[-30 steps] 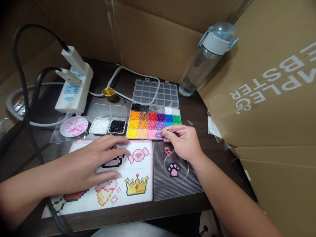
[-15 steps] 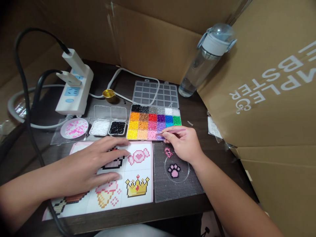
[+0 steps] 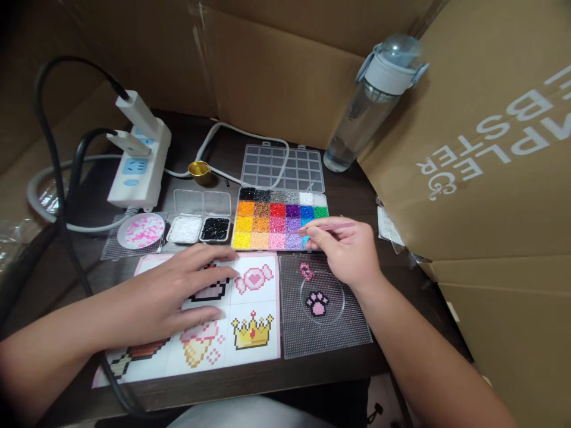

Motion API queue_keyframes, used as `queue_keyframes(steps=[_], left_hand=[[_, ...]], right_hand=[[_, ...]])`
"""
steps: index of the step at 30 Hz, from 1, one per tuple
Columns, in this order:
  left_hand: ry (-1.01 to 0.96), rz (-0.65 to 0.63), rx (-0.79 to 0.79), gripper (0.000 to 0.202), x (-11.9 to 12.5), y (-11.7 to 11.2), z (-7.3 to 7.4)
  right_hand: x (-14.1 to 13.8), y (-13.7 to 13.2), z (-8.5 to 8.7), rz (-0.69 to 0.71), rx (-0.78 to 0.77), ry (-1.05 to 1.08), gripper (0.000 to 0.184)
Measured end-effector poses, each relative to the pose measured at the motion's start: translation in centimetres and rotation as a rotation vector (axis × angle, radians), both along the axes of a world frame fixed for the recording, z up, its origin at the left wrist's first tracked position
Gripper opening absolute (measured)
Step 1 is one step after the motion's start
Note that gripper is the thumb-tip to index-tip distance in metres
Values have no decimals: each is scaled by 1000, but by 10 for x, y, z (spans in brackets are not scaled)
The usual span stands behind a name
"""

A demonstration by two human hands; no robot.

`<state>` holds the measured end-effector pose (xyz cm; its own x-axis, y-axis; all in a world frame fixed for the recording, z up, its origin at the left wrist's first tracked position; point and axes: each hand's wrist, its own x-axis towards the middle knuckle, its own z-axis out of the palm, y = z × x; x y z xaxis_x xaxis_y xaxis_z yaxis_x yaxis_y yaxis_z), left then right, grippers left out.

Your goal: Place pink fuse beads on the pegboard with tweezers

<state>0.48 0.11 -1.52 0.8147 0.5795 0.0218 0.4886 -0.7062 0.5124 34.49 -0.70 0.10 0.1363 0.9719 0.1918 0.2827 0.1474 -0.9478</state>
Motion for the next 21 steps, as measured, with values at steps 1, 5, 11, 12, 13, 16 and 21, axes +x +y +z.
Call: queue_keyframes(steps=[1, 5, 11, 12, 13, 16, 21], left_hand=[[-4, 2, -3, 44, 0, 0, 0], [24, -4, -3, 44, -2, 0, -1], [26, -2, -1, 46, -2, 1, -2], [27, -3, -3, 47, -2, 2, -2], [25, 1, -2, 47, -2, 2, -1], [24, -2, -1, 46, -4, 2, -3], [-4, 17, 30, 49, -5, 0, -9]], right_hand=[[4, -1, 3, -12, 31, 19, 16], [28, -14, 17, -15, 109, 18, 19], [42, -44, 15, 15, -5, -162, 29], [42, -47, 11, 23, -20, -171, 30], [42, -48, 7, 29, -31, -168, 31], [41, -48, -5, 31, -39, -125, 30], [38, -44, -12, 28, -58, -80, 27]])
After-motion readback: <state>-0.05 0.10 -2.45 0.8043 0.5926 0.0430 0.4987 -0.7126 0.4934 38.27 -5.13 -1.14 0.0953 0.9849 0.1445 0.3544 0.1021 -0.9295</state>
